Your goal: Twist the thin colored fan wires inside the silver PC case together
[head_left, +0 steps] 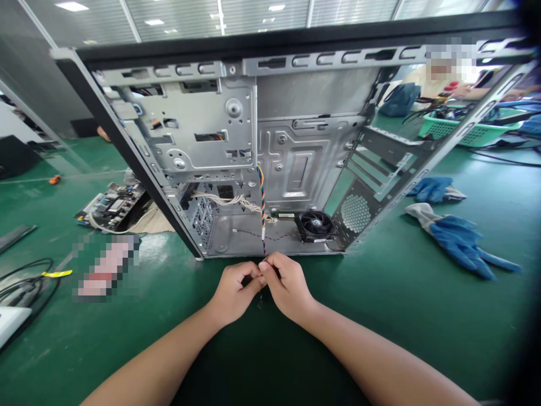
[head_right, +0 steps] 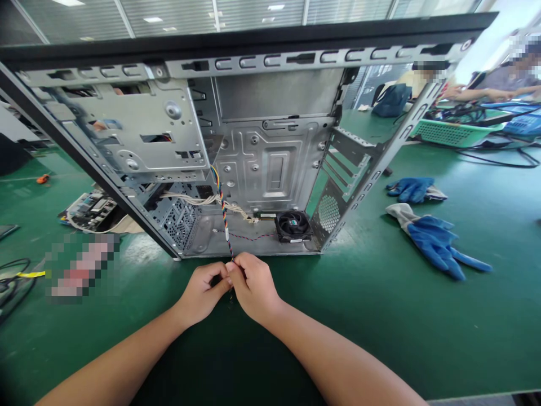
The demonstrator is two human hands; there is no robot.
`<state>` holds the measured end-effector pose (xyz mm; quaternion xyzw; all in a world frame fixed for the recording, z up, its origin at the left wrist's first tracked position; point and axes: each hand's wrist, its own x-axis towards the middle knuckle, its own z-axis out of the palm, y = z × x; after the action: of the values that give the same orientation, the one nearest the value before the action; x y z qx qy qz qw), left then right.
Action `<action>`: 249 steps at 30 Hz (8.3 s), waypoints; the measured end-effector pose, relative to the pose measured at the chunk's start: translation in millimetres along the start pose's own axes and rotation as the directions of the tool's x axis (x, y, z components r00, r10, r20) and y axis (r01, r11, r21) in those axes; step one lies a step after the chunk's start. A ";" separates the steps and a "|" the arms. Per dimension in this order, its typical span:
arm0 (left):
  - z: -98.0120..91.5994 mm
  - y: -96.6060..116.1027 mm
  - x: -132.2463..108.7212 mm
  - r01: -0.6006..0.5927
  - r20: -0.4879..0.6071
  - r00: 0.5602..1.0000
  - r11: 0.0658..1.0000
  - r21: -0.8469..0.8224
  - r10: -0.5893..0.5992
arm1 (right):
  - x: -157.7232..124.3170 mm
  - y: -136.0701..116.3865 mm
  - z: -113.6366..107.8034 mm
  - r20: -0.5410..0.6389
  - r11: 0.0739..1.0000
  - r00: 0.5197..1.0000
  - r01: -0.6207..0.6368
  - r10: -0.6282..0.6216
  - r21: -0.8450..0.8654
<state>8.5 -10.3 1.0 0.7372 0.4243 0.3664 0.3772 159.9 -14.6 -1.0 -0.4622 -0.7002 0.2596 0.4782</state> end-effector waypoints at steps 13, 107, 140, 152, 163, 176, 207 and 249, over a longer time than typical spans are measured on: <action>0.4 1.2 -1.0 -0.005 -0.004 1.000 1.000 0.016 0.005 | 1.3 -1.2 0.2 0.006 1.000 1.000 0.024 -0.024 -0.009; 0.5 8.2 -1.8 -0.006 -0.019 1.000 0.999 0.036 0.007 | -1.8 -2.7 0.9 0.029 1.000 0.999 -0.023 0.022 0.013; 2.3 -4.5 -1.8 0.166 0.094 0.985 0.930 -0.328 -0.143 | -1.9 -2.5 -1.2 0.005 0.999 1.000 0.022 -0.021 -0.030; 1.4 6.4 -3.9 0.051 -0.076 0.996 0.997 -0.057 -0.055 | -0.9 -3.5 -1.1 -0.056 0.995 0.994 0.085 -0.088 -0.057; -0.5 5.2 -2.6 0.081 -0.049 0.995 0.991 -0.105 -0.087 | -4.4 -3.8 -0.2 -0.017 0.997 0.998 0.066 -0.067 -0.044; -0.3 -0.1 -2.5 0.137 0.042 0.990 0.954 -0.266 -0.131 | -2.3 -2.0 0.7 0.021 1.000 1.000 -0.003 0.003 -0.017; 1.3 -2.1 -1.9 0.171 0.046 0.985 0.944 -0.281 -0.165 | -2.8 -1.7 1.0 -0.007 0.999 1.000 -0.025 0.025 -0.030; 0.6 4.2 -1.0 0.036 -0.018 0.999 0.999 -0.019 -0.036 | -2.1 1.3 2.2 -0.041 1.000 0.999 -0.004 0.003 -0.029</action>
<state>10.1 -12.9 4.2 0.7225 0.4376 0.3703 0.3865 158.6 -15.7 -3.8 -0.4756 -0.6931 0.2408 0.4853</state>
